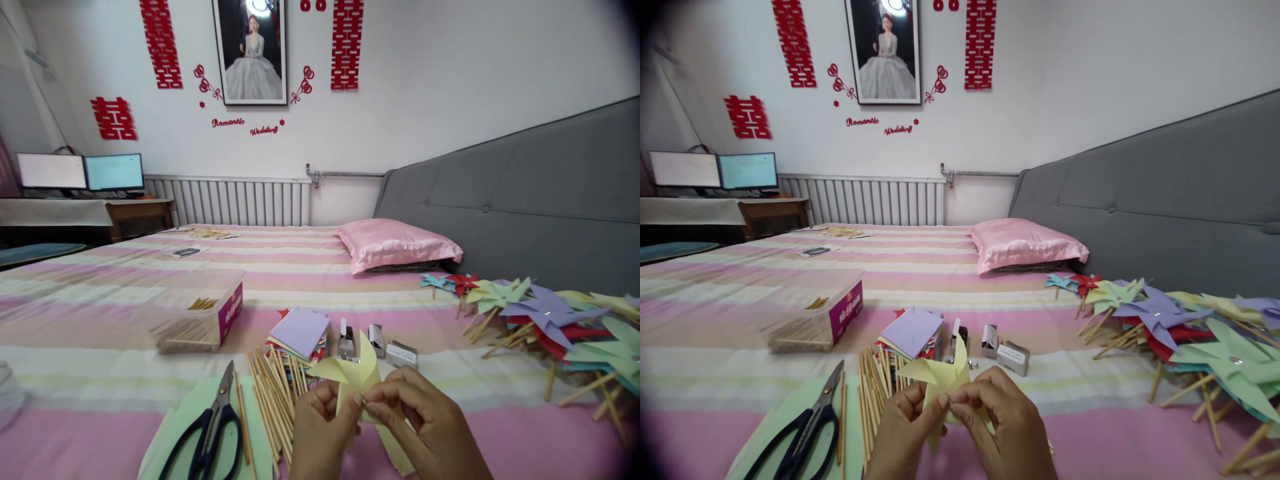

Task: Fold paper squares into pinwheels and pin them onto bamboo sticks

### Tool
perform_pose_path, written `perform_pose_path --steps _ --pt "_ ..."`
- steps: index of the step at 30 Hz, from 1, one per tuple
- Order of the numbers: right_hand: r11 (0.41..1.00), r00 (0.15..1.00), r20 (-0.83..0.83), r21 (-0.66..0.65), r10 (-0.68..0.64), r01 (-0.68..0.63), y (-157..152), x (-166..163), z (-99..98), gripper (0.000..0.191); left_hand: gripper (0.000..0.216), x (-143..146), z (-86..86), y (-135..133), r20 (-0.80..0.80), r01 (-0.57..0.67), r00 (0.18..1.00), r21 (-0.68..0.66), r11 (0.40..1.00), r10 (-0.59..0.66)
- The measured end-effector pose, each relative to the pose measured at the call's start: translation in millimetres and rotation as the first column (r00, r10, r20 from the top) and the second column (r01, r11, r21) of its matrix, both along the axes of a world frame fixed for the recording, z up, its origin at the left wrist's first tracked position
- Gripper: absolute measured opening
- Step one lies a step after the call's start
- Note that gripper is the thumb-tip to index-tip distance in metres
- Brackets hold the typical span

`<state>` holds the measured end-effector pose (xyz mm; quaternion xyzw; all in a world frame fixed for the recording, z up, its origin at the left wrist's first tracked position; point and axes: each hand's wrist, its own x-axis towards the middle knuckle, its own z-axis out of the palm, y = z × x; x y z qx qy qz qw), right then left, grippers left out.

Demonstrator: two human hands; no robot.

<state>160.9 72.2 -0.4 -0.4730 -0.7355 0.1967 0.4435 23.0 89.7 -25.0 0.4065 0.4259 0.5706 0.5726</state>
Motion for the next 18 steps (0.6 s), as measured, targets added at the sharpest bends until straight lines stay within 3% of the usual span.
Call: perform_pose_path --steps 13,18 --pt "0.999 0.999 0.044 -0.033 0.003 -0.001 1 0 0.1 0.024 0.032 -2 8.2 -2 0.015 0.048 0.999 0.032 0.998 -0.048" --pt "0.997 0.994 0.088 -0.044 -0.061 0.065 1 3 -1.1 0.025 0.027 -4 11.9 -4 -0.005 0.107 0.994 0.070 0.992 -0.107"
